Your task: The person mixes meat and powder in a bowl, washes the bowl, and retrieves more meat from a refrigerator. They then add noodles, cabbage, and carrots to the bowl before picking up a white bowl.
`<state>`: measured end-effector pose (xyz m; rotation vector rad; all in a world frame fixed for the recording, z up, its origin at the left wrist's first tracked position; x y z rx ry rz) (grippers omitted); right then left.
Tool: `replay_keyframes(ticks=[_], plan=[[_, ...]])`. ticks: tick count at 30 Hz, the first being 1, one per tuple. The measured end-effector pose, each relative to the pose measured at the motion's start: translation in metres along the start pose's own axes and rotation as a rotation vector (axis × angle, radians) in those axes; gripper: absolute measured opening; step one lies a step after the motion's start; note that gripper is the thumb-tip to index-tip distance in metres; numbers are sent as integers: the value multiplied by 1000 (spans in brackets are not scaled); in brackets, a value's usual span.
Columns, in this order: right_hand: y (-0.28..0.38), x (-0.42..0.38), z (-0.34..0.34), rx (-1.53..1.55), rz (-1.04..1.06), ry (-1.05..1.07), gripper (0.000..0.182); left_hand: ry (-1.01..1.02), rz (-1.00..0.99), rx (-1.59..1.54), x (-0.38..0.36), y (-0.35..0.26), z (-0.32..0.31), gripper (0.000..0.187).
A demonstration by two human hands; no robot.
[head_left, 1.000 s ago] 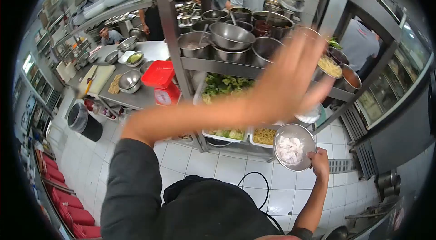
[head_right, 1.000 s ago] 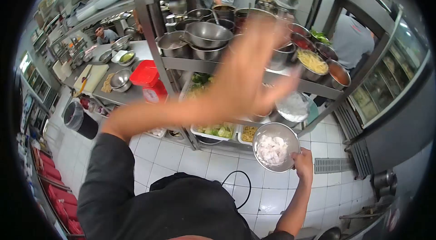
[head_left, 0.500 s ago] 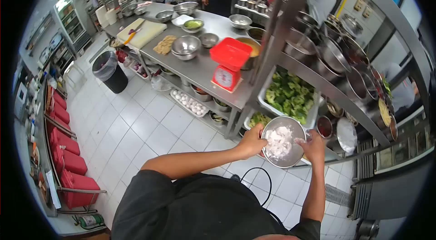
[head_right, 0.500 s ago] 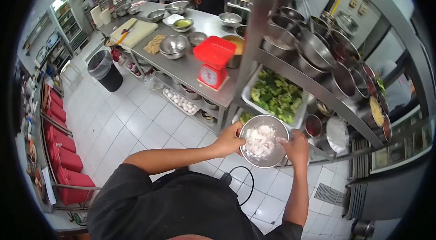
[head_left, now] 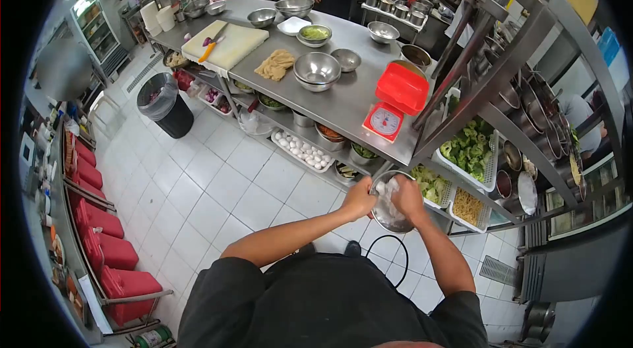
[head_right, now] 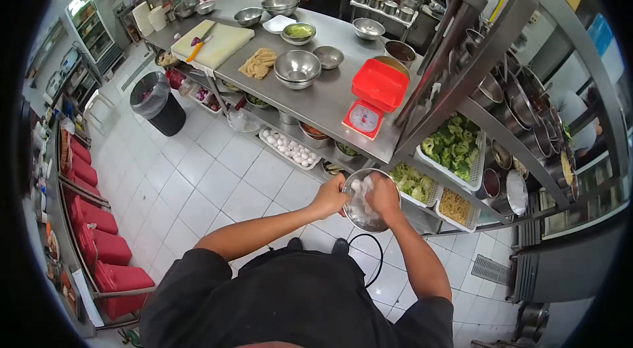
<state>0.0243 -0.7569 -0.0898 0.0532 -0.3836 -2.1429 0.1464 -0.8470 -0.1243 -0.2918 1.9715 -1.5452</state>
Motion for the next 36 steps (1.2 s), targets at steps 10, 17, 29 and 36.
replay_keyframes(ticks=[10,17,29,36], plan=[[92,46,35,-163,65,46,59,-72,-134,-162,14,-45,69,32],[94,65,6,-178,94,49,52,-142,-200,-69,26,-22,106,27],[158,57,-29,-165,361,342,41,-94,-80,-242,1,-38,136,26],[178,73,-7,-183,399,207,41,-170,-34,-430,-17,-31,163,26]])
Point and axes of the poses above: each hand's wrist, its own x-axis towards the middle knuckle, its own z-axis out of the back of the hand, y = z × x, the point moved 8 cm from there along x, towards the middle knuckle, and after that the axes turned 9 degrees about -x, right-handed, at the moved point
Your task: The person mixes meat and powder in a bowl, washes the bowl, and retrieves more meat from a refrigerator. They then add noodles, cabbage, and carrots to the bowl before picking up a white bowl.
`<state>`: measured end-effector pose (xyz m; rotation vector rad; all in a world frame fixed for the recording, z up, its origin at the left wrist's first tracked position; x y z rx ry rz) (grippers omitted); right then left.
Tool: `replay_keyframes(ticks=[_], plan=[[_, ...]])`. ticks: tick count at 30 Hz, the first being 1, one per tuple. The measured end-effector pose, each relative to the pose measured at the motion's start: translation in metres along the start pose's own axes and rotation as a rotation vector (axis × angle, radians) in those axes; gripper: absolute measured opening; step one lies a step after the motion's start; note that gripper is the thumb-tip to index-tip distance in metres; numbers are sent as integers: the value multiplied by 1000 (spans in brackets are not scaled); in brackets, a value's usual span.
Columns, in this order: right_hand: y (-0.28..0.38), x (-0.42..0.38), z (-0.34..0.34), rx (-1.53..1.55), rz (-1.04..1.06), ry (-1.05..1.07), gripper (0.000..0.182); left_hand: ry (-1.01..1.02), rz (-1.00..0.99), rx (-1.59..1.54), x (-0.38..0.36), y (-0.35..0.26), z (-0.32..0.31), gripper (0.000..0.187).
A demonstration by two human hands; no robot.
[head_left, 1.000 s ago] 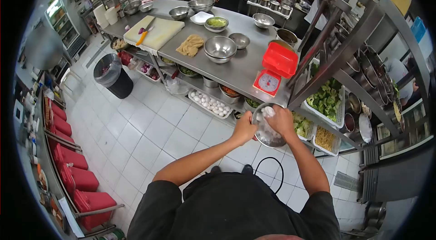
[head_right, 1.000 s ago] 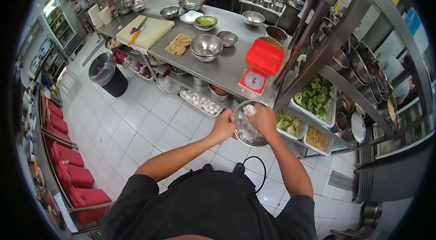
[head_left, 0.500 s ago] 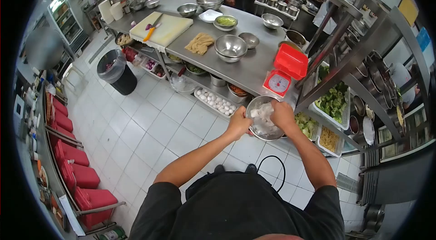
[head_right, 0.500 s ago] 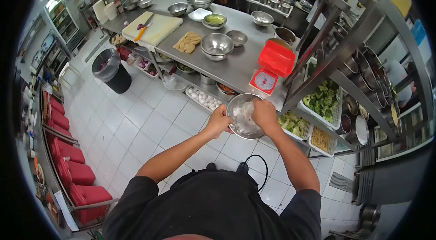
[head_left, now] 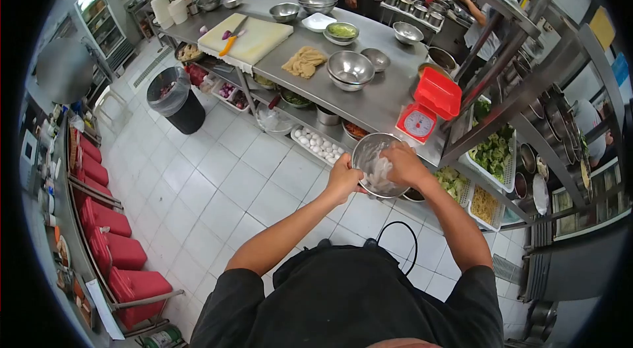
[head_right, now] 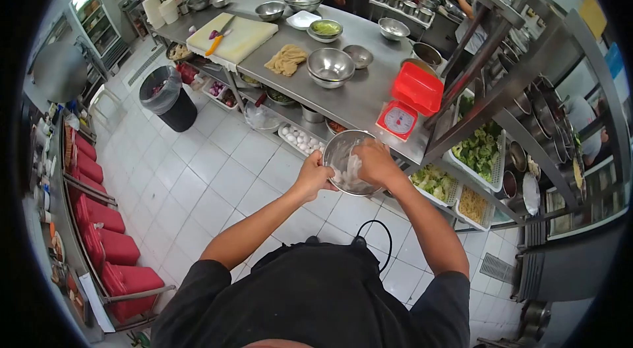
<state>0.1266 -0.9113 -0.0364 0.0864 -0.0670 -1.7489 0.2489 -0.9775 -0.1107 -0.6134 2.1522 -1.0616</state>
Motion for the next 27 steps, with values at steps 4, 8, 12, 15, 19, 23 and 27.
replay_keyframes(ticks=[4,8,12,15,19,23,27], plan=[[34,4,11,-60,-81,-34,44,32,-25,5,-8,-24,9,26],[46,40,-15,-61,-113,56,39,-36,-33,12,-18,-23,39,26],[85,72,6,76,167,-128,37,-99,-63,-9,-22,-46,68,27],[122,90,-4,65,312,10,38,-121,-82,-36,-18,-70,90,27],[140,124,-28,-76,403,277,28,-192,-69,-59,-13,-92,115,25],[141,172,0,-34,431,209,30,-228,-110,-151,10,-106,140,25],[144,213,54,98,341,117,32,-223,-183,-142,34,-152,155,27]])
Point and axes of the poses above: each hand's wrist, its own x-axis towards the middle knuckle, its own z-axis out of the back of the hand, y = z × x, the point moved 8 cm from there along x, towards the middle knuckle, and after that the axes turned 9 degrees about -x, right-handed, at the moved point
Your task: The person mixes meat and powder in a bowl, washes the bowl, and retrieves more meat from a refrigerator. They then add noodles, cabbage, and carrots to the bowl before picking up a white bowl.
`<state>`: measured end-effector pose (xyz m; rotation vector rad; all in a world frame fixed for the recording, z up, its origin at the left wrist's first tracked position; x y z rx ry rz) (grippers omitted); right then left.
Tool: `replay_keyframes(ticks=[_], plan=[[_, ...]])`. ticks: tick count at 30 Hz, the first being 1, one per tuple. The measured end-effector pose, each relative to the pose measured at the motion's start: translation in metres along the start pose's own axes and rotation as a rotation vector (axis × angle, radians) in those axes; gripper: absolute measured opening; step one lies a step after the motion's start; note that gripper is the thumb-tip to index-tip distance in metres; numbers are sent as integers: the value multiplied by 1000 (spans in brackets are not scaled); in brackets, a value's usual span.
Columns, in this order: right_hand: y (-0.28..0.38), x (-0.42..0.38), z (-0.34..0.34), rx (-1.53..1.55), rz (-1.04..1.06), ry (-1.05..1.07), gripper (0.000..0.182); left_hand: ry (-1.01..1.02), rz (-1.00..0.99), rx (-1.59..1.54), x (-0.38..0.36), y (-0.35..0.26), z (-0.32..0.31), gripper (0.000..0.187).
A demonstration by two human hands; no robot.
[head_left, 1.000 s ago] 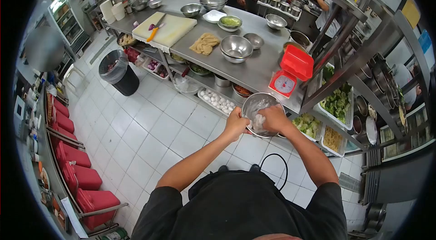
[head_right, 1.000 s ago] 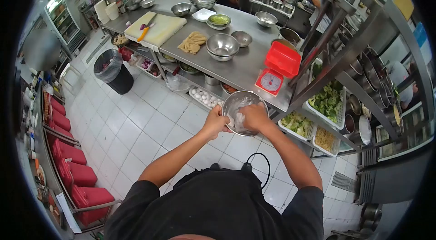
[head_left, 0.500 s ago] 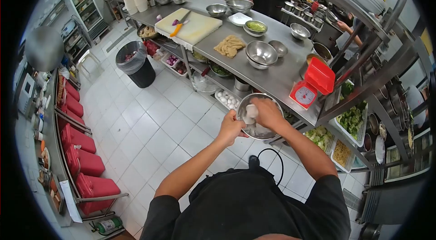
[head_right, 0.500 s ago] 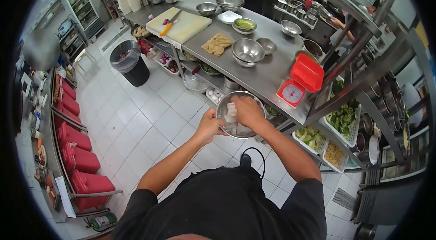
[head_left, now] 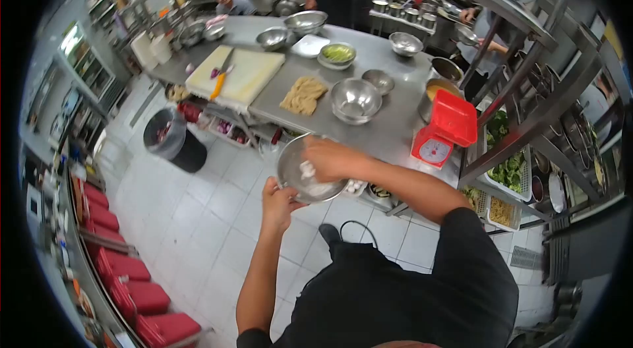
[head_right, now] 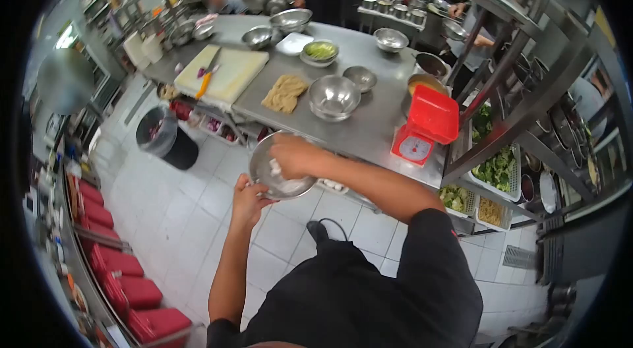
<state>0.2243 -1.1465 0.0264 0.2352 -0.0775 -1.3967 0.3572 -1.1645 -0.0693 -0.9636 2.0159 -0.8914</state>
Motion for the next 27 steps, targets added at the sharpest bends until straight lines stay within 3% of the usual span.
replay_keyframes(ticks=[4,7,10,13,15,17,19,20,24,27], plan=[[-8,52,29,77,86,-161,31,-33,-12,56,42,-40,9,25],[-13,97,37,172,32,-258,36,-58,-23,80,68,-57,28,24],[3,139,49,195,108,-265,42,-92,-61,30,93,-91,37,22],[20,180,39,31,128,-266,47,-55,-84,38,116,-122,62,22],[28,198,13,-103,100,-378,46,-53,-70,3,126,-139,82,22],[36,228,3,-149,27,-344,42,-38,-62,11,143,-152,108,22],[34,264,-14,-94,-98,-146,36,-19,-43,68,159,-158,136,23],[32,283,-18,-63,-158,-140,45,-38,1,48,164,-162,150,22],[59,321,1,-23,-98,-295,42,25,60,71,180,-197,180,21],[92,340,-7,-32,-132,-150,40,108,77,127,193,-222,194,22]])
Point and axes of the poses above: each hand's wrist, its own x-axis towards the middle knuckle, its own z-axis out of the back of the hand, y = z × x, the point moved 8 cm from there along x, towards the middle knuckle, and after that the axes turned 9 degrees about -x, right-handed, at the moved point
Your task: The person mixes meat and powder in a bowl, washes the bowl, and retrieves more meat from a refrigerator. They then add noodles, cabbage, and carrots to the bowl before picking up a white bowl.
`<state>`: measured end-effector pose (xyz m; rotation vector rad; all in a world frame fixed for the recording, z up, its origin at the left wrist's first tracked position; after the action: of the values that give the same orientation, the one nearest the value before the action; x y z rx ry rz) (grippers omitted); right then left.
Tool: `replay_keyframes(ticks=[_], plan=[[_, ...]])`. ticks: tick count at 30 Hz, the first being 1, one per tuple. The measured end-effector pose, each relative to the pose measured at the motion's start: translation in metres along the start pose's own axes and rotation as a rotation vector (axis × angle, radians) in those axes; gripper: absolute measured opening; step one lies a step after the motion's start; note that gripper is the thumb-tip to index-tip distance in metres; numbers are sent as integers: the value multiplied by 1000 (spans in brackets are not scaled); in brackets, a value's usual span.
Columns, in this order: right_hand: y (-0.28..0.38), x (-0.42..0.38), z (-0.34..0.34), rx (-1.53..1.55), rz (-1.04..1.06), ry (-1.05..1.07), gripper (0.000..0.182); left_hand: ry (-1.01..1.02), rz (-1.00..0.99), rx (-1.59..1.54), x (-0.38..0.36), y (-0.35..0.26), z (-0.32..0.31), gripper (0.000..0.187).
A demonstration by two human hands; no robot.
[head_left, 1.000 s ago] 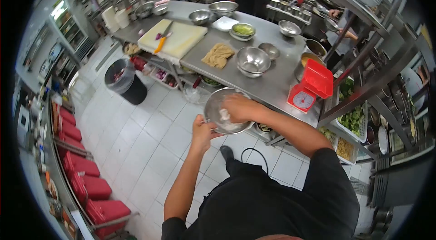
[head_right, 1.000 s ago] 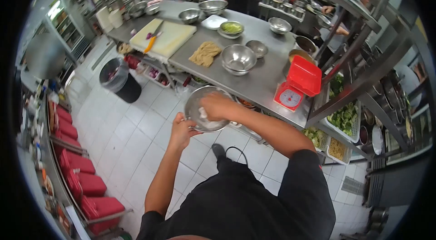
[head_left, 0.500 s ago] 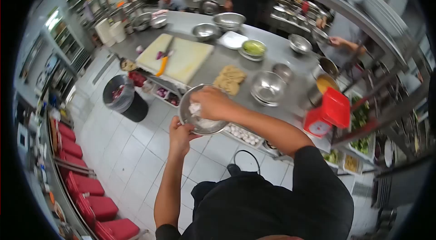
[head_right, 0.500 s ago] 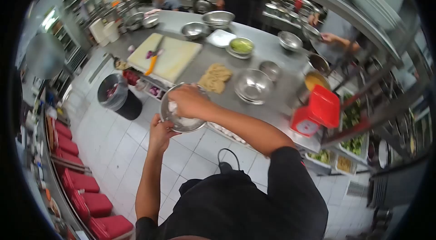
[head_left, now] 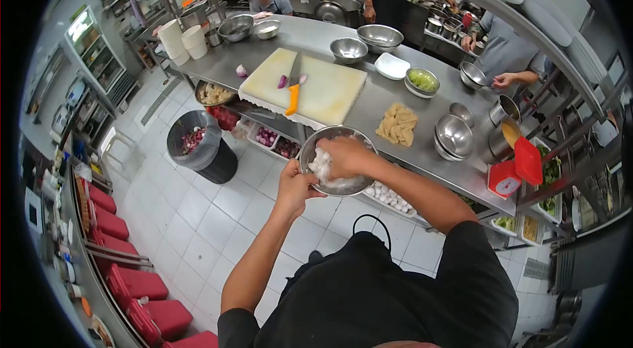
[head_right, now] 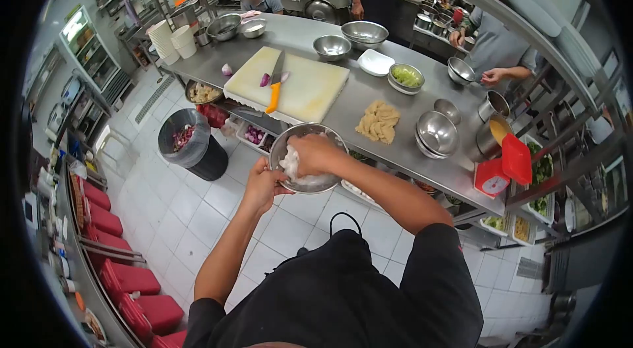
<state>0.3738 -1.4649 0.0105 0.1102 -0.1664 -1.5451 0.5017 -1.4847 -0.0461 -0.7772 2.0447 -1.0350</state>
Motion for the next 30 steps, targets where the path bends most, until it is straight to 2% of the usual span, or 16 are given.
replay_keyframes(ticks=[3,6,9,12,13,16,17,20,23,26,29,30], plan=[[15,15,-23,21,70,184,37,23,22,31,10,-18,14,23],[-1,34,-29,-125,6,261,37,25,45,-8,30,-22,26,23],[-20,54,-2,-78,-83,190,44,59,64,-41,57,-31,23,23],[-25,66,16,-70,-57,44,50,63,36,-69,75,-45,15,24],[-17,59,30,-74,-137,8,56,61,23,-82,82,-50,14,24],[-31,82,11,-64,-215,84,53,62,39,-69,97,-59,17,24],[-35,95,4,-107,-116,34,44,62,59,-62,102,-58,18,24],[-67,126,-4,-63,-216,6,40,22,91,-41,120,-54,22,23],[-73,133,27,138,-171,-109,43,33,130,-58,136,-61,20,22],[-77,139,44,252,-136,-51,32,115,157,-44,152,-66,13,22],[-79,141,64,456,-120,-106,24,195,184,-26,164,-73,3,22],[-85,143,62,492,-178,-83,23,219,201,-18,169,-74,2,22]])
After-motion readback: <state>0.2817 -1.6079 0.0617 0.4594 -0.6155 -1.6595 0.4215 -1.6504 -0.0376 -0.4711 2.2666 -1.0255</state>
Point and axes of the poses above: each hand's wrist, its own x-axis towards the middle knuckle, its own z-axis out of the back of the hand, y = z × x, the point moved 8 cm from there along x, towards the middle knuckle, and after that the axes turned 9 degrees about -x, right-handed, at the moved point
